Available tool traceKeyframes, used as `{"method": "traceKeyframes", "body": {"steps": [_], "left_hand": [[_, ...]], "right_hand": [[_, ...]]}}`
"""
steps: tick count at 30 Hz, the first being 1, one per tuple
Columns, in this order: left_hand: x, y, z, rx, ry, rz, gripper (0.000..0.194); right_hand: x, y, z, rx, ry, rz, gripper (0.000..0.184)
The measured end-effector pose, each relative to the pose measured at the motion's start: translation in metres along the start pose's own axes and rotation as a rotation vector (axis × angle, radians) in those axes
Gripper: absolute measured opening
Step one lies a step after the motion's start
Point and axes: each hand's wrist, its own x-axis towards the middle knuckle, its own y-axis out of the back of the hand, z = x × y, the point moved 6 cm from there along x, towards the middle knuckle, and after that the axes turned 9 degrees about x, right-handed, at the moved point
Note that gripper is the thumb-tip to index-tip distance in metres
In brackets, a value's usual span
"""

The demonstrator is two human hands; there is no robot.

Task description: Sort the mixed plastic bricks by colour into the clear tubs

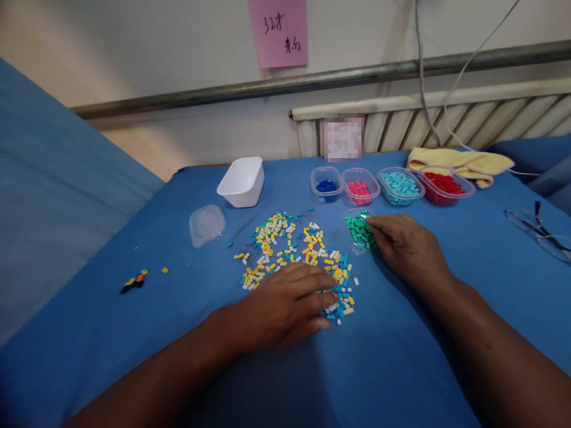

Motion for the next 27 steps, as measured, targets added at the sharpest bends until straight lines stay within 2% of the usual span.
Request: {"method": "traceKeyframes", "body": {"steps": [2, 5, 8, 10, 12, 14, 18, 20, 23, 25, 27], "left_hand": [[-0.002, 0.006, -0.017, 0.049, 0.11, 0.047, 0.04], [-0.008, 0.013, -0.06, 0.178, 0.353, 0.078, 0.053], [-0.019, 0.008, -0.104, 0.241, 0.598, -0.077, 0.074], [-0.024, 0.002, -0.116, 0.205, 0.652, -0.199, 0.079], [-0.026, 0.001, -0.111, 0.168, 0.628, -0.259, 0.076], [-0.029, 0.003, -0.098, 0.146, 0.58, -0.268, 0.071], [-0.035, 0.007, -0.077, 0.129, 0.509, -0.288, 0.066], [-0.038, 0.007, -0.075, 0.157, 0.479, -0.287, 0.063], [-0.039, 0.007, -0.078, 0.215, 0.42, -0.25, 0.058], [-0.037, 0.007, -0.083, 0.248, 0.388, -0.222, 0.055], [-0.036, 0.006, -0.086, 0.265, 0.372, -0.205, 0.053]], "right_hand": [[0.0, 0.0, -0.002, 0.023, 0.017, 0.005, 0.026], [0.001, 0.001, -0.007, 0.044, 0.03, 0.001, 0.025], [0.003, 0.001, -0.012, 0.046, 0.033, -0.027, 0.025], [0.003, 0.002, -0.015, 0.039, 0.025, -0.059, 0.026], [0.002, 0.007, -0.017, 0.023, 0.009, -0.075, 0.028], [-0.001, 0.016, -0.017, -0.008, -0.021, -0.048, 0.03], [-0.009, 0.057, -0.001, -0.108, -0.177, 0.117, 0.039], [-0.014, 0.084, 0.019, -0.174, -0.315, 0.192, 0.041], [-0.029, 0.13, 0.065, -0.314, -0.627, 0.275, 0.045], [-0.043, 0.157, 0.098, -0.42, -0.853, 0.269, 0.054], [-0.054, 0.174, 0.124, -0.464, -0.95, 0.221, 0.062]]}}
